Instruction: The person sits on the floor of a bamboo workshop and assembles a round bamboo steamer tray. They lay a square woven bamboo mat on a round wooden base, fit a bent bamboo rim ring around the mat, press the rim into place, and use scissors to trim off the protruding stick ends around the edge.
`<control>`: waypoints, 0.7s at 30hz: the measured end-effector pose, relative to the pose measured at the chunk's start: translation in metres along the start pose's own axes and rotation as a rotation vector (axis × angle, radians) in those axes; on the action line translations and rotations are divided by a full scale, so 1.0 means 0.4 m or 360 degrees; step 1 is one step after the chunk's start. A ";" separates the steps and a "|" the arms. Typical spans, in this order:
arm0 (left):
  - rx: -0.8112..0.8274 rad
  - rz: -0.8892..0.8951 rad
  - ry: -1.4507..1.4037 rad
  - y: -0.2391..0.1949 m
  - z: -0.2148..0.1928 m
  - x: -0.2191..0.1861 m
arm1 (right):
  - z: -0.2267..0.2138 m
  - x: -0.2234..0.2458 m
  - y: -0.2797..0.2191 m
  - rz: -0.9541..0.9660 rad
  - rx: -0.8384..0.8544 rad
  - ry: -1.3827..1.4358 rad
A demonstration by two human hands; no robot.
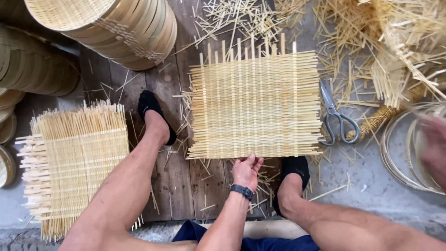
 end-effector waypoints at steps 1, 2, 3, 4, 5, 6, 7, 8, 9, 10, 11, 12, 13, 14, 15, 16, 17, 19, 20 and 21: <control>0.0029 0.0020 -0.0003 -0.002 0.009 -0.005 | -0.019 0.086 0.076 -0.0074 -0.0004 -0.0006; 0.0044 0.0012 0.0003 0.000 0.005 0.000 | -0.020 0.115 0.110 -0.0148 -0.0006 -0.0012; 0.0071 0.0026 0.0000 0.003 0.004 0.002 | -0.021 0.158 0.148 -0.0226 -0.0011 -0.0017; 0.0098 0.0040 -0.0002 0.007 0.003 0.003 | -0.024 0.217 0.188 -0.0303 -0.0015 -0.0023; 0.0109 0.0042 -0.0007 -0.011 0.013 -0.003 | -0.024 0.243 0.218 -0.0307 -0.0025 -0.0030; 0.0111 -0.0018 0.0050 -0.030 0.020 -0.003 | -0.012 0.293 0.237 -0.0535 0.0059 -0.0080; 0.0109 -0.0070 0.0099 -0.047 0.026 -0.007 | 0.002 0.345 0.258 -0.0776 0.0143 -0.0123; 0.0116 -0.0060 0.0086 -0.114 0.073 -0.048 | 0.007 0.369 0.267 -0.0791 0.0135 -0.0127; 0.0038 -0.0277 0.0169 -0.186 0.107 -0.066 | 0.018 0.403 0.275 -0.0903 0.0165 -0.0115; -0.0035 -0.0496 0.0252 -0.262 0.139 -0.086 | 0.032 0.437 0.281 -0.1014 0.0195 -0.0103; -0.0046 -0.0479 0.0231 -0.245 0.141 -0.089 | 0.032 0.476 0.285 -0.1040 0.0196 -0.0090; 0.0233 -0.0420 0.0120 -0.227 0.178 -0.093 | 0.039 0.514 0.287 -0.1065 0.0252 -0.0072; 0.0513 -0.0369 0.0023 -0.218 0.210 -0.098 | 0.042 0.549 0.282 -0.1074 0.0310 -0.0058; 0.0505 -0.0360 0.0017 -0.219 0.276 -0.208 | 0.065 0.559 0.281 -0.1084 0.0312 -0.0049; 0.0572 -0.0078 -0.0090 -0.233 0.344 -0.347 | 0.095 0.564 0.267 -0.1105 0.0397 -0.0141; 0.0639 0.0204 -0.0197 -0.264 0.413 -0.491 | 0.125 0.567 0.253 -0.1125 0.0482 -0.0232; 0.0640 0.0203 -0.0201 -0.228 0.404 -0.533 | 0.132 0.586 0.253 -0.1127 0.0484 -0.0235; 0.0955 0.0460 -0.0391 -0.175 0.419 -0.658 | 0.161 0.630 0.238 -0.1246 0.0662 -0.0213; 0.0960 0.0463 -0.0381 -0.164 0.422 -0.682 | 0.166 0.605 0.261 -0.1241 0.0653 -0.0209; 0.0857 0.0430 -0.0295 -0.144 0.417 -0.700 | 0.148 0.575 0.303 -0.1129 0.0238 -0.0405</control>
Point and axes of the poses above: each hand's wrist, its own y-axis towards the middle knuckle, its own z-axis out of the palm, x = y × z, the point moved 7 cm from there along y, towards the middle knuckle, and after that the axes turned 10 degrees about z, right-handed, at the moved point
